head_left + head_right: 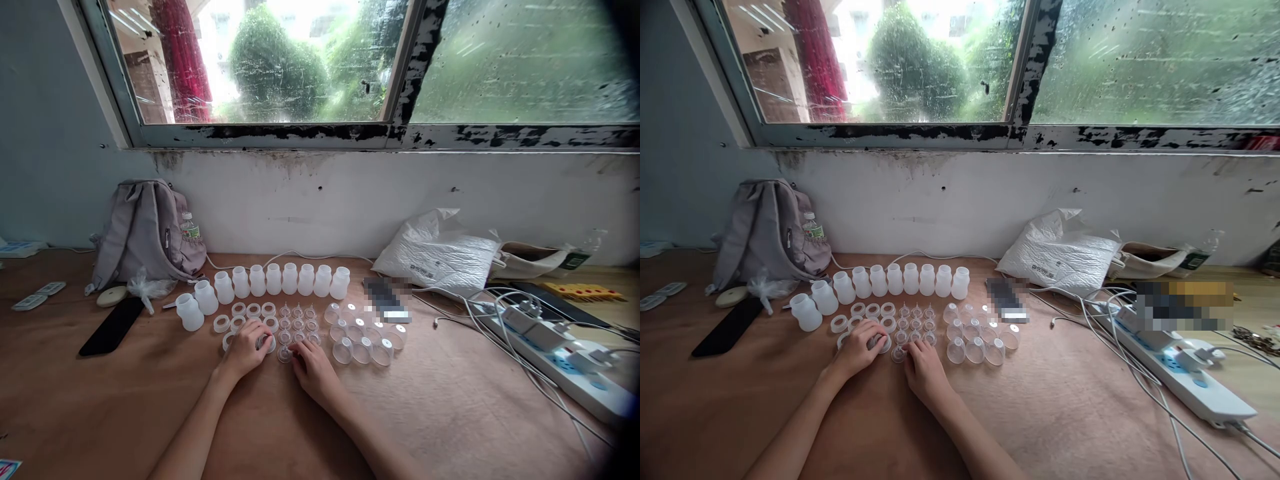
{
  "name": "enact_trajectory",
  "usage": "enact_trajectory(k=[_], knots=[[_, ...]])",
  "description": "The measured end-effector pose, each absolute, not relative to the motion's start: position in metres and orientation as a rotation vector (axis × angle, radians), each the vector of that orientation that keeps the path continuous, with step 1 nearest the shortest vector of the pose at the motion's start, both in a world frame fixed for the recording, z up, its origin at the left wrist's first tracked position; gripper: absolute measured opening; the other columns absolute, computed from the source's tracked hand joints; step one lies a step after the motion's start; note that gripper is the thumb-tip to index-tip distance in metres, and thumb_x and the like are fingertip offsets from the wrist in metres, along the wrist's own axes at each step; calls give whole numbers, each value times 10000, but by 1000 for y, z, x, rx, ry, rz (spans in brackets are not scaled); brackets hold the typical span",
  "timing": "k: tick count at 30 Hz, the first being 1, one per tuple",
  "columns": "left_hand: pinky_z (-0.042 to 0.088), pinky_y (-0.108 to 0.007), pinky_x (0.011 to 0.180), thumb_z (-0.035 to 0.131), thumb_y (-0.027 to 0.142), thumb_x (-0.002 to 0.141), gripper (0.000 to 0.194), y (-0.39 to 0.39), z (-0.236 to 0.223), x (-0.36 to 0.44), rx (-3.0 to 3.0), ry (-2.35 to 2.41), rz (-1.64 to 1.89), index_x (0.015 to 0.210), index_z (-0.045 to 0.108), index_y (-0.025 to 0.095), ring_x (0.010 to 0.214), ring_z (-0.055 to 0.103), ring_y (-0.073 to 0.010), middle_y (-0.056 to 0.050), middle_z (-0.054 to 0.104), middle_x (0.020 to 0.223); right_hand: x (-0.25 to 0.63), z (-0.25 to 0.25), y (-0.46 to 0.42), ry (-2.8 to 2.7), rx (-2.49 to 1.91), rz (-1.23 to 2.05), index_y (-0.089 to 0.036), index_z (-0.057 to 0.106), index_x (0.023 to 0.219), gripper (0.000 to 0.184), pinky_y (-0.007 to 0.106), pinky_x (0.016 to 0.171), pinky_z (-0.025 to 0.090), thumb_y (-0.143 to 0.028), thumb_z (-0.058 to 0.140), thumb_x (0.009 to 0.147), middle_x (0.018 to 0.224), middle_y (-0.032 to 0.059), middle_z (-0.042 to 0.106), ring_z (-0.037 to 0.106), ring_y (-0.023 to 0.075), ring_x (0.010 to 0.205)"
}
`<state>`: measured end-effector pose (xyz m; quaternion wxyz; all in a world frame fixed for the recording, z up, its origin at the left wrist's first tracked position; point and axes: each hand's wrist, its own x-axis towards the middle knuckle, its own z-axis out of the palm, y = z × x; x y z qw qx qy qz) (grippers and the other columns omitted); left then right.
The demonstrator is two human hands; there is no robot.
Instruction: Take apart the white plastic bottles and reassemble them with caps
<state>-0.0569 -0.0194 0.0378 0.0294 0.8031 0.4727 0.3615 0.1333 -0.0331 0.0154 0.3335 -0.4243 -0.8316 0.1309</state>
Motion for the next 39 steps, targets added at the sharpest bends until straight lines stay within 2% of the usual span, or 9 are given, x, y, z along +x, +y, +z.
enact_trajectory(k=[4, 10, 18, 27, 30, 35, 39], knots=[[440, -330, 747, 490, 192, 740, 74, -23, 44, -56, 2520, 1452, 1068, 688, 541, 206, 800, 528, -174, -21, 577, 757, 131, 15, -33, -2156, -1100, 289, -202, 531, 930, 220, 303, 702, 416, -89, 475, 751, 864, 52, 574, 516, 188, 796], [424, -379, 775, 592, 288, 664, 97, -23, 41, -60, 2606, 1492, 940, 643, 533, 213, 855, 519, -212, -35, 569, 871, 125, 14, -31, -2136, -1157, 303, -195, 533, 874, 145, 295, 681, 405, -147, 540, 737, 833, 50, 552, 503, 182, 763], [433, -356, 828, 481, 210, 758, 56, -28, 48, -54, 2518, 1345, 1129, 727, 527, 198, 951, 527, -193, -58, 569, 982, 127, 15, -34, -2060, -1184, 376, -188, 482, 813, 126, 291, 679, 383, -139, 521, 704, 813, 39, 530, 474, 179, 759], [457, -331, 814, 507, 202, 733, 96, -36, 50, -44, 2516, 1171, 1189, 826, 525, 193, 926, 548, -185, -64, 588, 948, 127, 20, -37, -2176, -1172, 329, -193, 503, 820, 130, 308, 702, 374, -171, 527, 695, 854, 47, 518, 457, 191, 789], [447, -341, 820, 513, 202, 731, 113, -38, 49, -39, 2507, 1123, 1150, 843, 525, 191, 938, 535, -191, -71, 576, 960, 127, 20, -38, -2155, -1138, 334, -191, 498, 864, 192, 312, 699, 378, -126, 484, 684, 842, 43, 515, 463, 187, 776], [437, -339, 819, 520, 191, 717, 134, -40, 48, -33, 2486, 1092, 1106, 850, 525, 194, 925, 530, -192, -68, 565, 960, 127, 14, -34, -1968, -1086, 474, -182, 469, 943, 404, 307, 730, 396, 10, 363, 604, 860, 47, 533, 481, 180, 816], [430, -329, 824, 524, 178, 706, 134, -40, 49, -31, 2474, 1097, 1018, 840, 522, 192, 917, 522, -185, -60, 556, 949, 127, 10, -31, -1888, -1085, 518, -187, 473, 916, 426, 315, 739, 409, 21, 338, 570, 842, 49, 536, 487, 181, 816]])
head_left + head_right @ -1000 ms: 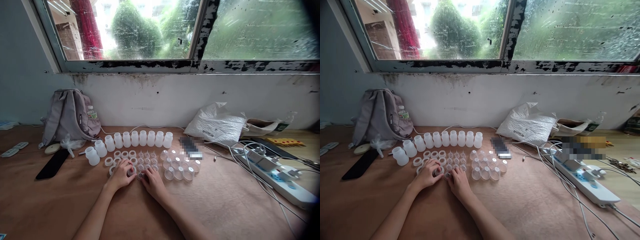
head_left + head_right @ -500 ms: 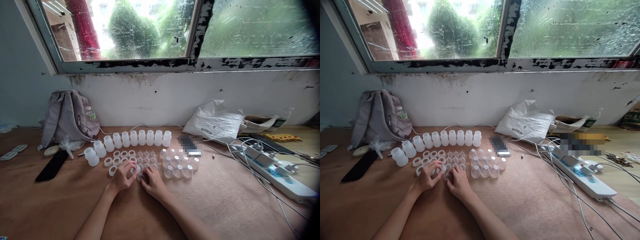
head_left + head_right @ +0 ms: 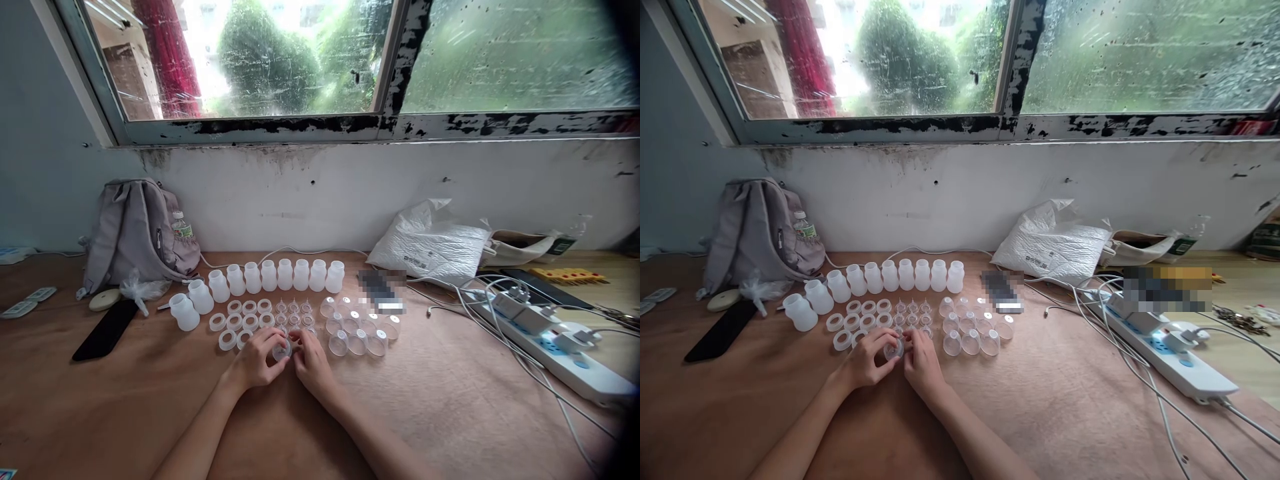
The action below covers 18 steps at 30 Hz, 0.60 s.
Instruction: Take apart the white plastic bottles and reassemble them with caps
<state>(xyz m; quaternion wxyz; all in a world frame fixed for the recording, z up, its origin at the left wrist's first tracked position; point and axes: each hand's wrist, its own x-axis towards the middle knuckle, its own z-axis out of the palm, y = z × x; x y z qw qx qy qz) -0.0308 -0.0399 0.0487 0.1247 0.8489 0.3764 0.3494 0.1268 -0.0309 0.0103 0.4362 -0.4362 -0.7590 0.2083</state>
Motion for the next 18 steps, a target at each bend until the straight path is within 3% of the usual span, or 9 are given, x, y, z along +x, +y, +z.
enact_trajectory(k=[18], knots=[[417, -320, 809, 544, 188, 694, 223, -38, 44, -29, 2383, 1172, 808, 910, 491, 201, 906, 505, -184, -31, 553, 920, 126, 10, -31, -1927, -1126, 511, -176, 462, 892, 382, 326, 741, 403, 14, 345, 582, 847, 56, 535, 479, 185, 815]])
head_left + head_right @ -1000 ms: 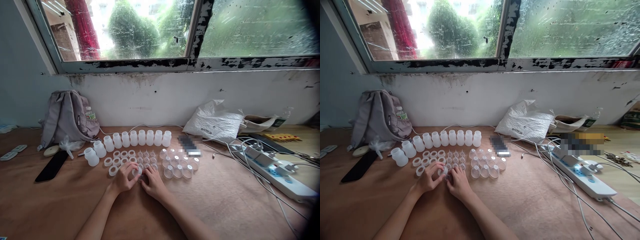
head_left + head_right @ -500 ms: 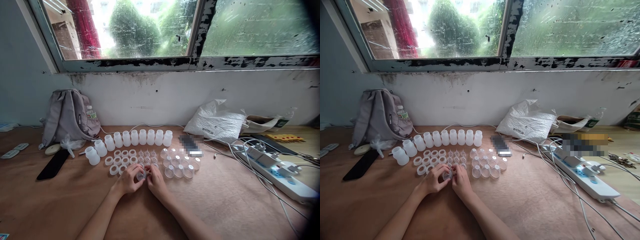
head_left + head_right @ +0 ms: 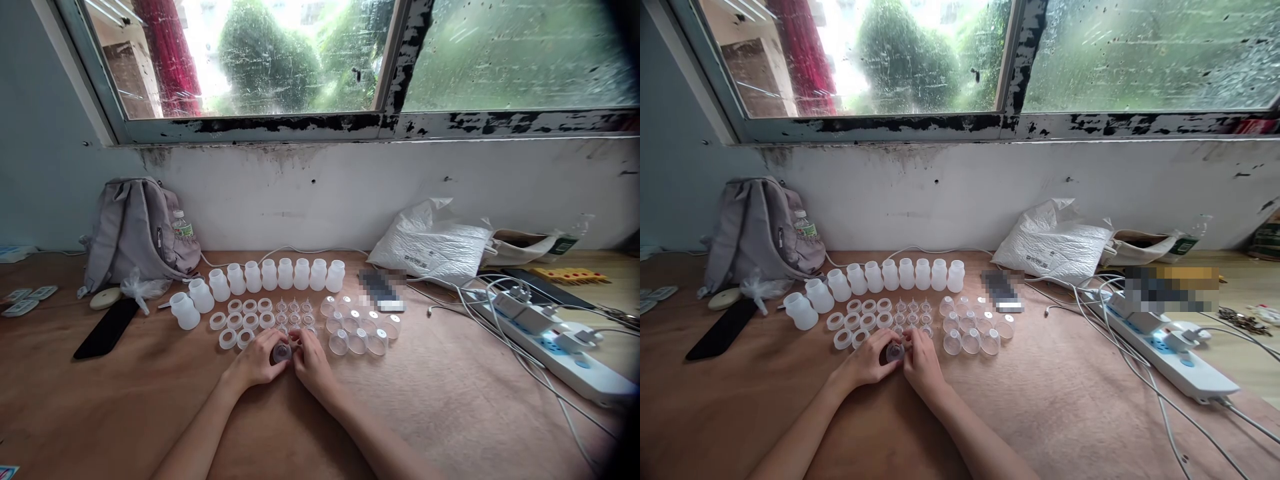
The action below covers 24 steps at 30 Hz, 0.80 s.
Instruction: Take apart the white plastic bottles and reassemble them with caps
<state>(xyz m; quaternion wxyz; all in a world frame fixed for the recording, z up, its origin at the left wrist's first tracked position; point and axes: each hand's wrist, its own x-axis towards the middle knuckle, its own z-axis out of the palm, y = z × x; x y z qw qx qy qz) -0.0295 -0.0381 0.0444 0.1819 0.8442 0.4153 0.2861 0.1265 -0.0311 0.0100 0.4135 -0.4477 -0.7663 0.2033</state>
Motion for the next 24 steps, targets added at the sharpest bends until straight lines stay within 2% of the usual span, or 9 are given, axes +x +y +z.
enact_trajectory(k=[7, 10, 14, 19, 21, 24], knots=[[423, -322, 831, 591, 238, 686, 342, -39, 46, -30, 2330, 1165, 812, 1010, 485, 206, 940, 513, -186, -42, 549, 988, 126, 8, -30, -1938, -1130, 490, -180, 469, 902, 383, 328, 731, 401, 13, 348, 594, 841, 55, 533, 478, 189, 811], [420, -331, 829, 575, 287, 714, 323, -39, 48, -30, 2325, 1151, 851, 1015, 489, 206, 934, 509, -188, -49, 549, 991, 126, 7, -29, -1940, -1135, 491, -177, 475, 900, 378, 322, 718, 405, 14, 351, 599, 836, 55, 535, 481, 187, 799], [426, -306, 762, 470, 256, 788, 107, -36, 44, -30, 2311, 1185, 917, 839, 538, 192, 833, 529, -170, -39, 574, 854, 127, 11, -32, -1924, -1115, 494, -172, 480, 910, 359, 316, 725, 409, 6, 361, 622, 839, 59, 540, 488, 185, 806], [415, -226, 575, 401, 307, 830, 179, -31, 37, -26, 1949, 1321, 1119, 766, 509, 179, 603, 519, -112, 6, 555, 679, 128, 27, -40, -1988, -946, 590, -187, 462, 1024, 426, 284, 723, 412, -18, 401, 637, 895, 49, 531, 496, 169, 808], [404, -210, 538, 405, 337, 828, 204, -31, 36, -23, 1798, 1302, 1159, 751, 499, 173, 579, 517, -106, 12, 542, 656, 128, 28, -41, -1972, -936, 611, -190, 463, 1020, 364, 268, 686, 411, -65, 429, 680, 883, 43, 532, 498, 160, 771], [413, -205, 535, 411, 374, 820, 241, -33, 35, -15, 1640, 1219, 1145, 757, 502, 160, 603, 536, -114, -2, 550, 673, 127, 25, -39, -1892, -1009, 603, -189, 478, 876, 158, 244, 603, 393, -134, 428, 737, 769, 21, 527, 481, 138, 659]])
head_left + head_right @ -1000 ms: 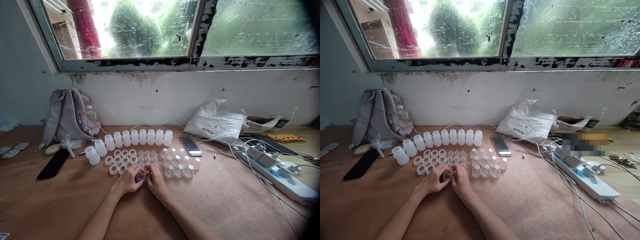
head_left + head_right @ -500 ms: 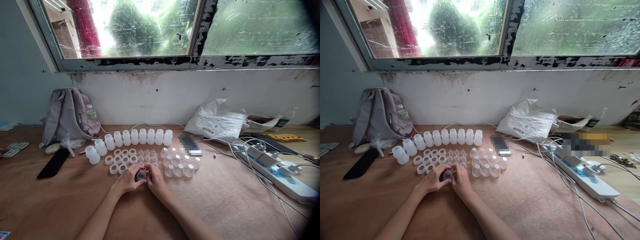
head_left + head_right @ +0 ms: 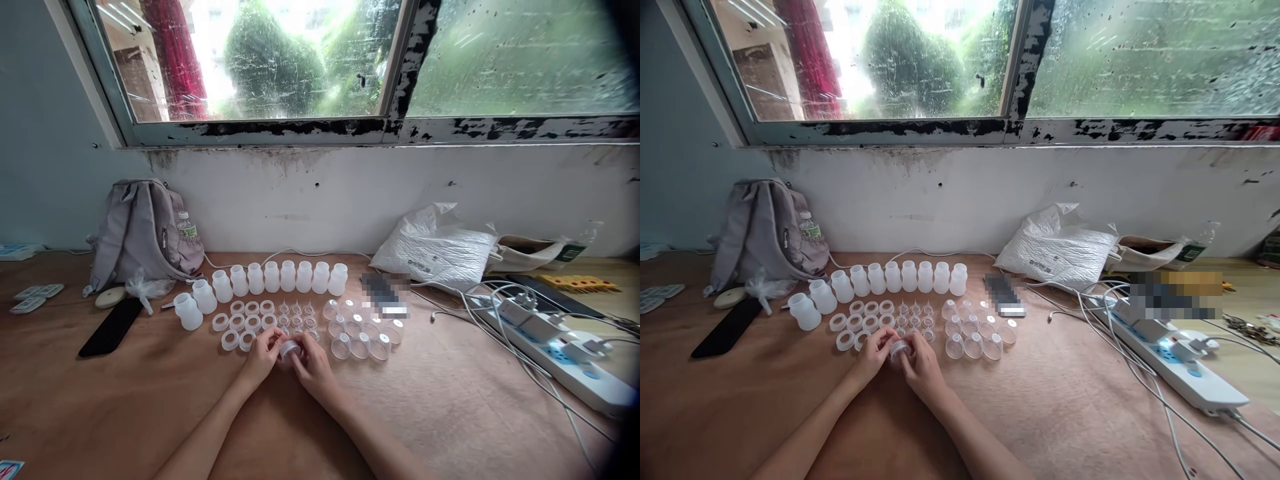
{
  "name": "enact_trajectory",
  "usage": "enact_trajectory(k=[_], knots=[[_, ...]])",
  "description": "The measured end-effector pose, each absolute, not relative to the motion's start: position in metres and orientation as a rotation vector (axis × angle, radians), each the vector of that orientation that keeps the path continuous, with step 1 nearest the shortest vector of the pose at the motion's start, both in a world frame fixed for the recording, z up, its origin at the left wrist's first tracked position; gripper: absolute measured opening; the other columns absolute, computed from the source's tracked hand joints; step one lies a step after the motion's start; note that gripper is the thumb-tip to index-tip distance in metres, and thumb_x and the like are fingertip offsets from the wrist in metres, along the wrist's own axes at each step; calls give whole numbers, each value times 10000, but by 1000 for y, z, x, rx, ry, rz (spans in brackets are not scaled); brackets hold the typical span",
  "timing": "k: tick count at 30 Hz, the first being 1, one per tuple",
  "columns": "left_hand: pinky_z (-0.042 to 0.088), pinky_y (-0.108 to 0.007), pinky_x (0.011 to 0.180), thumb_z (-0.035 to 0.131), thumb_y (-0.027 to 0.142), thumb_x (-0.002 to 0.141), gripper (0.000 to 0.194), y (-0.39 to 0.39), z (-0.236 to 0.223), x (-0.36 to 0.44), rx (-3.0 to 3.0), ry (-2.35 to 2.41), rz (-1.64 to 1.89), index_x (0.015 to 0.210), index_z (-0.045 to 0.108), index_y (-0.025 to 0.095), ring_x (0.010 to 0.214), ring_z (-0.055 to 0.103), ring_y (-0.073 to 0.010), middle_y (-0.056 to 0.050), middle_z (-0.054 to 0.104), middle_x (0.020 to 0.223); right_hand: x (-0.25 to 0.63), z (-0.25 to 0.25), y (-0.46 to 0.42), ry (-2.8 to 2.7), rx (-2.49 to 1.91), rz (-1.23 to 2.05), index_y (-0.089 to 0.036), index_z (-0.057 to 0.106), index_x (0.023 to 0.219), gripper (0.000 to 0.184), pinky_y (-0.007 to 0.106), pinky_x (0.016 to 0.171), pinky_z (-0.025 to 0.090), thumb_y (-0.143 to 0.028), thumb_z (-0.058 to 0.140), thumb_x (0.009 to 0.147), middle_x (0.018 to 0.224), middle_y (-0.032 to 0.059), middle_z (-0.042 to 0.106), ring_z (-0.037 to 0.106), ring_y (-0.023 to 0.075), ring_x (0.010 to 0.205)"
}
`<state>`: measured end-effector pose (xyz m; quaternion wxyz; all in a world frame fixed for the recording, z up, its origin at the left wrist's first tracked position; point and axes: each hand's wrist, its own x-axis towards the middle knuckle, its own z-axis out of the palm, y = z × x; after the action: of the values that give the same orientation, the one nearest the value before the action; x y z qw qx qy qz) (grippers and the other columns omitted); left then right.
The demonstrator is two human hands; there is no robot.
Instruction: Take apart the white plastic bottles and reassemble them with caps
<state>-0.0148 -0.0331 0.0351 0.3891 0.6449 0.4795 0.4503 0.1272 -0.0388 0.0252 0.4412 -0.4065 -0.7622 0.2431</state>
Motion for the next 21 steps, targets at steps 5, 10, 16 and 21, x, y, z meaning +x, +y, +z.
enact_trajectory(k=[5, 10, 16, 21], knots=[[443, -216, 530, 314, 394, 852, 304, -42, 36, -2, 1519, 1191, 1153, 955, 489, 168, 587, 547, -116, -10, 577, 717, 129, 24, -32, -1758, -1154, 651, -196, 410, 705, 59, 229, 538, 365, -159, 456, 707, 638, -20, 477, 431, 112, 559], [470, -242, 616, 361, 298, 837, 229, -50, 38, -1, 1785, 1174, 1040, 1000, 477, 186, 609, 589, -130, -13, 617, 746, 132, 26, -28, -1641, -1175, 824, -198, 412, 700, 52, 214, 509, 366, -178, 459, 710, 619, -37, 468, 433, 101, 538], [466, -252, 691, 374, 191, 804, 234, -50, 32, -3, 2060, 1287, 1019, 1023, 454, 203, 769, 611, -157, -34, 631, 886, 131, 17, -23, -1597, -1102, 948, -204, 398, 754, 124, 200, 488, 365, -141, 455, 663, 636, -53, 459, 437, 90, 530], [468, -242, 684, 372, 167, 793, 263, -50, 31, -2, 2172, 1312, 988, 1043, 436, 218, 770, 614, -152, -23, 632, 874, 130, 18, -22, -1593, -1097, 957, -203, 390, 752, 162, 197, 487, 364, -108, 438, 629, 624, -56, 445, 422, 88, 527]])
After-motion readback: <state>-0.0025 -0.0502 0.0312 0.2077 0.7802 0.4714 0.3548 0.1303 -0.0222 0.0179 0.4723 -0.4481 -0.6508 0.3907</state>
